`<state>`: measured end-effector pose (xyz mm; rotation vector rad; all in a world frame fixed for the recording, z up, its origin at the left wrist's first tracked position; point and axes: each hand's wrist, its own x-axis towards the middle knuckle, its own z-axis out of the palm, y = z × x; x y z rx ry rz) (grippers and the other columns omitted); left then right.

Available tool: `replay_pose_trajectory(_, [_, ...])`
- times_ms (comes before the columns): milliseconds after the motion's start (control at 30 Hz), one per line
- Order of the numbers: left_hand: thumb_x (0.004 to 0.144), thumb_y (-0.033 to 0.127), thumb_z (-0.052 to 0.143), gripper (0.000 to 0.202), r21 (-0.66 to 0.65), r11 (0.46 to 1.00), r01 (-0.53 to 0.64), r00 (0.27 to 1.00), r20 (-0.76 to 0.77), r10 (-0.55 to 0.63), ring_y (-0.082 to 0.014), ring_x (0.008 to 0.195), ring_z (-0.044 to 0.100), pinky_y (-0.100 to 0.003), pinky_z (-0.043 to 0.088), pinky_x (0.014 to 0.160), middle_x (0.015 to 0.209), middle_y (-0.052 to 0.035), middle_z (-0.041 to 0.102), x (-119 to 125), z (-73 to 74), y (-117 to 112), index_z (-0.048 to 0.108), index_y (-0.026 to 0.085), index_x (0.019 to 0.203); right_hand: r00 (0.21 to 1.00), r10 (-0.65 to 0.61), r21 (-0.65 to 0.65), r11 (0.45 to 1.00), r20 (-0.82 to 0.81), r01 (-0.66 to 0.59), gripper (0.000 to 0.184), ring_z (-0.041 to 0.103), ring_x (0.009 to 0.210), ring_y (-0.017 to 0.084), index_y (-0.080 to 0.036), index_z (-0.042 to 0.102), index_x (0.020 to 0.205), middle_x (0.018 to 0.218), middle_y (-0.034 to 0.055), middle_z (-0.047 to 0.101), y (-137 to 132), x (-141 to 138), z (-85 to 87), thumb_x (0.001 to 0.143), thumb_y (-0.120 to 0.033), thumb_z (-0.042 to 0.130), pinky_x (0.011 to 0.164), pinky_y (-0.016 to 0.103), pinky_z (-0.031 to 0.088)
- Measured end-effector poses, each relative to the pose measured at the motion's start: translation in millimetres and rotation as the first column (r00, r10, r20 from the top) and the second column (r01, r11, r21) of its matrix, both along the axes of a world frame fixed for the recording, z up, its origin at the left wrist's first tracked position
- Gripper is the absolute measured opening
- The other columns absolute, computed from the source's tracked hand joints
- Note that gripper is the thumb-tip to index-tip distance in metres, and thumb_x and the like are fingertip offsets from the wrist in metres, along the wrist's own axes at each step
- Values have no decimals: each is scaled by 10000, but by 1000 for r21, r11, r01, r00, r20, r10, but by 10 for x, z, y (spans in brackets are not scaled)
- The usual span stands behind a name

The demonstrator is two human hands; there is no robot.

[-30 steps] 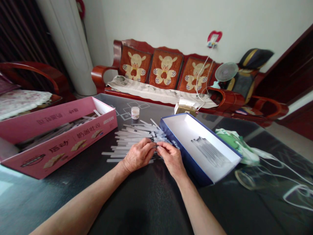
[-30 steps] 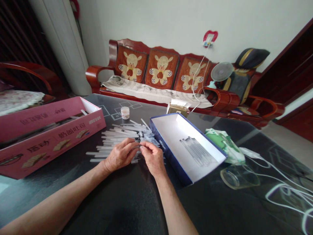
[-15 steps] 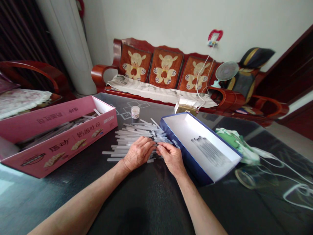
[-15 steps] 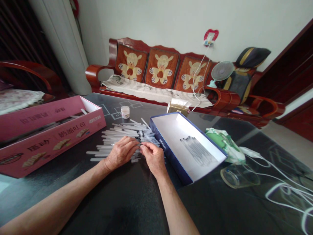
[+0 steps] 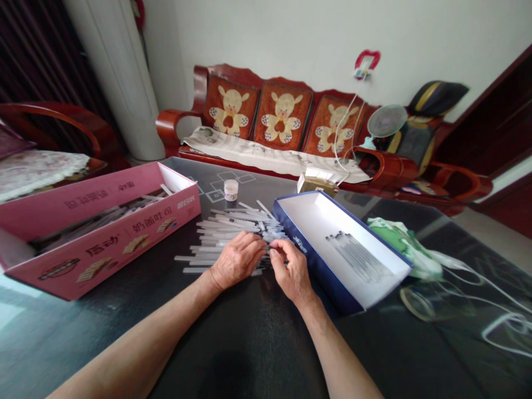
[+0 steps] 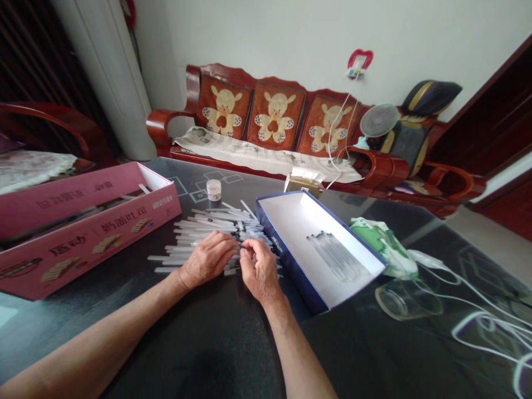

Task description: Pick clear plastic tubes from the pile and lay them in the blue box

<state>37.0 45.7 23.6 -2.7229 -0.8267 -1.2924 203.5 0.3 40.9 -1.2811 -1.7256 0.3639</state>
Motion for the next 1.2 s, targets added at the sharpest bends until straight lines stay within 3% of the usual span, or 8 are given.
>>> replay_pose_trajectory(100, [934,215,429,179,7,1000,9,1000,-12,-8,-172,830,562,-339,492,773,919,-77,627,7,2,-13,585,162,1002,998,-12,28,1000,59,10,188,585,754,175,-201,583,841,811,51,634,11,-11,-4,907,-295,433,694,282,454])
replay_pose_trajectory(267, [925,200,452,156,24,999,29,999,-30,-28,-172,832,548,-332,488,785,940,-81,624,7,-9,-21,581,157,1000,991,-73,-2,997,114,74,370,561,641,170,-219,530,641,644,38,595,22,-6,-11,949,-323,352,652,285,430])
replay_pose_trajectory(467, [915,184,470,147,19,999,26,1000,-16,-26,-176,846,548,-328,484,787,937,-81,620,-5,-8,-10,574,150,1014,994,-14,34,999,104,10,180,583,774,180,-195,566,864,821,56,623,-5,0,8,911,-296,424,721,282,446])
replay_pose_trajectory(667, [912,179,475,129,51,997,57,998,-36,-56,-176,840,550,-328,483,786,936,-82,622,15,19,-35,578,153,986,990,-69,-13,997,119,71,385,541,623,165,-224,491,619,624,28,568,18,3,-27,957,-329,338,636,283,415])
replay_pose_trajectory(867, [919,185,462,138,55,997,44,998,-40,-42,-174,842,548,-328,485,781,931,-81,623,11,7,-20,576,147,988,995,-1,39,999,96,-2,233,565,732,171,-195,555,802,762,45,603,16,24,-6,934,-303,396,687,277,426])
replay_pose_trajectory(1067, [929,192,446,146,67,996,63,997,-56,-59,-176,869,561,-330,485,793,924,-81,628,17,6,-17,576,146,978,988,-62,25,998,141,59,374,513,566,153,-218,467,597,579,15,539,33,9,-22,947,-320,383,588,279,384])
replay_pose_trajectory(1200, [929,190,448,143,58,997,57,997,-52,-54,-176,869,561,-329,487,790,935,-85,625,11,0,-16,570,140,985,986,-43,59,998,160,34,311,569,679,170,-204,543,694,695,48,608,23,6,-2,945,-296,385,664,282,414])
